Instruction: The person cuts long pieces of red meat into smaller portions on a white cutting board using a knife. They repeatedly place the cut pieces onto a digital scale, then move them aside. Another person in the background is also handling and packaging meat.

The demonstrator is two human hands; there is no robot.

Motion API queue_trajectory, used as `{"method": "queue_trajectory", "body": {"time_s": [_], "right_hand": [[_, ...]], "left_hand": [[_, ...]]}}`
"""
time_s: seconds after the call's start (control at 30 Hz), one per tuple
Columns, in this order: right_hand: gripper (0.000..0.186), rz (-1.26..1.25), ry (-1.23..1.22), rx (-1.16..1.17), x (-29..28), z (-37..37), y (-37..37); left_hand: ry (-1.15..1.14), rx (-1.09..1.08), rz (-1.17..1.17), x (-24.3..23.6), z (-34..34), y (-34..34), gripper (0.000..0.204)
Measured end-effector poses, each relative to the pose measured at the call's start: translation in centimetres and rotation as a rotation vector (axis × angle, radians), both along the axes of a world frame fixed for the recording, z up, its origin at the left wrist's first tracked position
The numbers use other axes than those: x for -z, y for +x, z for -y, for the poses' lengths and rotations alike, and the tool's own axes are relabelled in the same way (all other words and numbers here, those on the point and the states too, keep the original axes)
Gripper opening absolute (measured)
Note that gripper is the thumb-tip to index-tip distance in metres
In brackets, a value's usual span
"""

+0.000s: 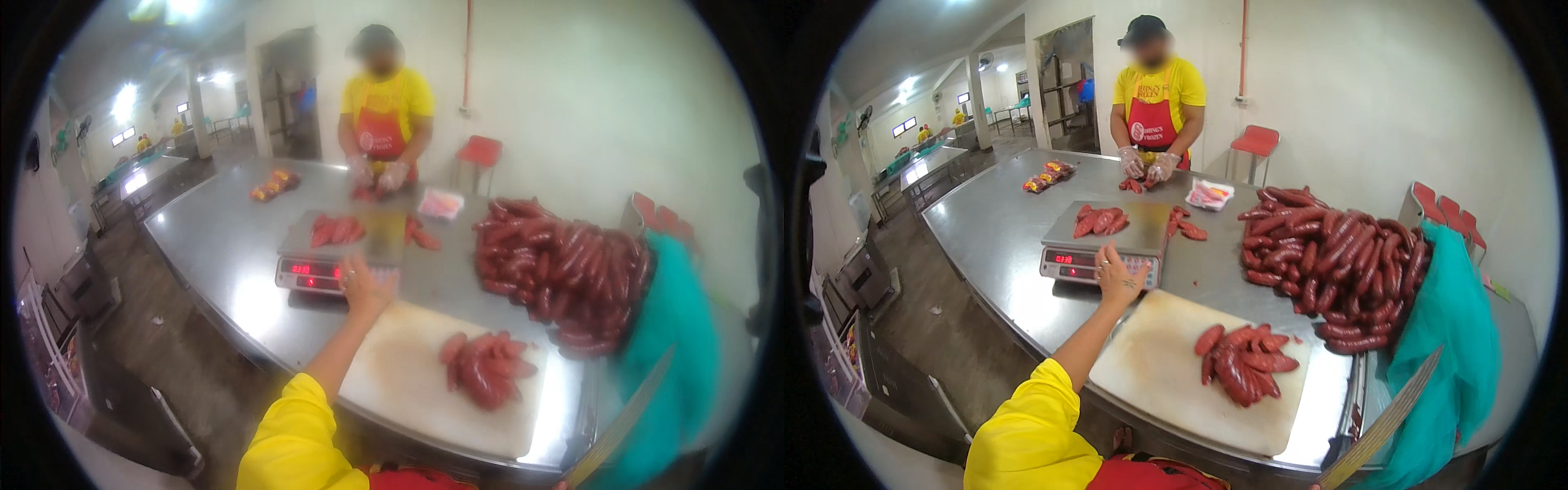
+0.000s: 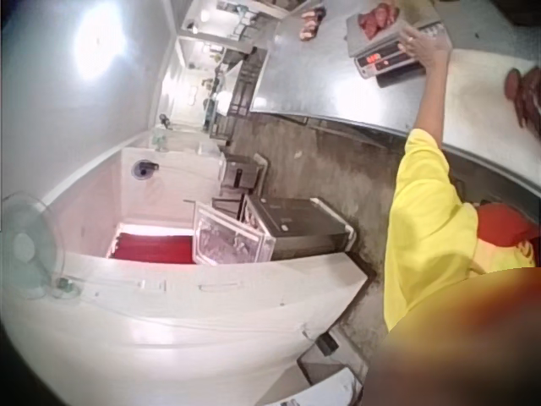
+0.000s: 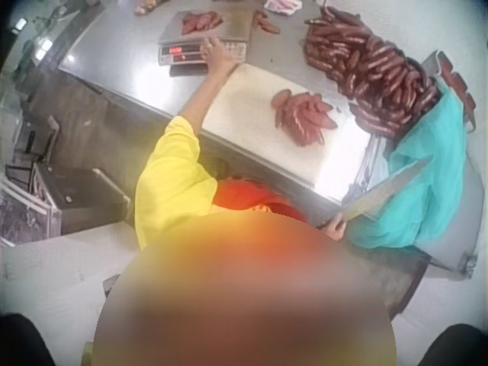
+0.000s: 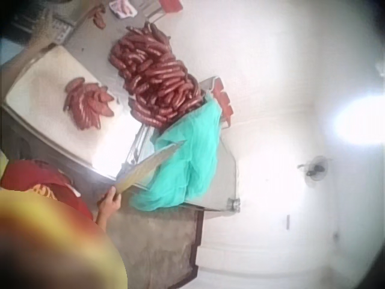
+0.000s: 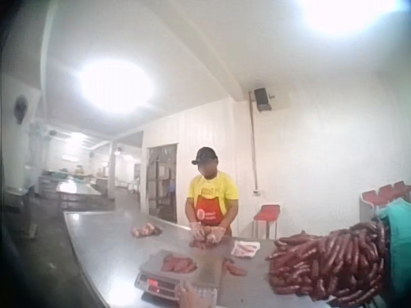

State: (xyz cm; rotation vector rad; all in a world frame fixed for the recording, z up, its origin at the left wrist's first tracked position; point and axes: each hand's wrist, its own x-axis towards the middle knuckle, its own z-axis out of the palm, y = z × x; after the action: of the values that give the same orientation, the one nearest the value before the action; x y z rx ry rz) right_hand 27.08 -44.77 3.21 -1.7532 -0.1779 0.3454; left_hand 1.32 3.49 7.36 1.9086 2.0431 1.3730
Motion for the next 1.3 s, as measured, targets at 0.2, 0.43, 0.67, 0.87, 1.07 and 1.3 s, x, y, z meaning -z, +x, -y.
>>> {"method": "queue_trajectory", "body": {"time_s": [0.2,0.43,0.67,0.87,1.07,1.3], "right_hand": [[0.021,-0.09,0.121,-0.035,-1.5,-11.6,-7.7],[0.028,-0.146,0.091,-0.03,-4.9,-22.6,-14.7],[0.028,-0.018,-0.059,-0.154,-5.5,-27.3,-15.8],[0.02,-0.148,-0.028,-0.314,-5.6,-28.6,-16.1],[0.019,-0.467,-0.137,-0.563,-7.1,-33.5,-18.7],[0.022,-0.609,-0.052,-0.735,-6.8,-39.6,-19.3]], "left_hand": [[-0.324,-0.186,-0.083,-2.1,-10.6,-8.5,0.119],[-0.332,-0.109,-0.147,-2.2,-19.8,-9.6,0.115],[-0.505,0.103,-0.185,-4.5,-22.9,-13.2,0.104],[-0.196,0.319,-0.025,-4.5,-28.4,-20.7,0.059],[-0.373,0.499,-0.045,-1.9,-30.7,-17.8,0.066],[-0.574,0.753,-0.079,-6.1,-28.0,-15.5,0.082]]}}
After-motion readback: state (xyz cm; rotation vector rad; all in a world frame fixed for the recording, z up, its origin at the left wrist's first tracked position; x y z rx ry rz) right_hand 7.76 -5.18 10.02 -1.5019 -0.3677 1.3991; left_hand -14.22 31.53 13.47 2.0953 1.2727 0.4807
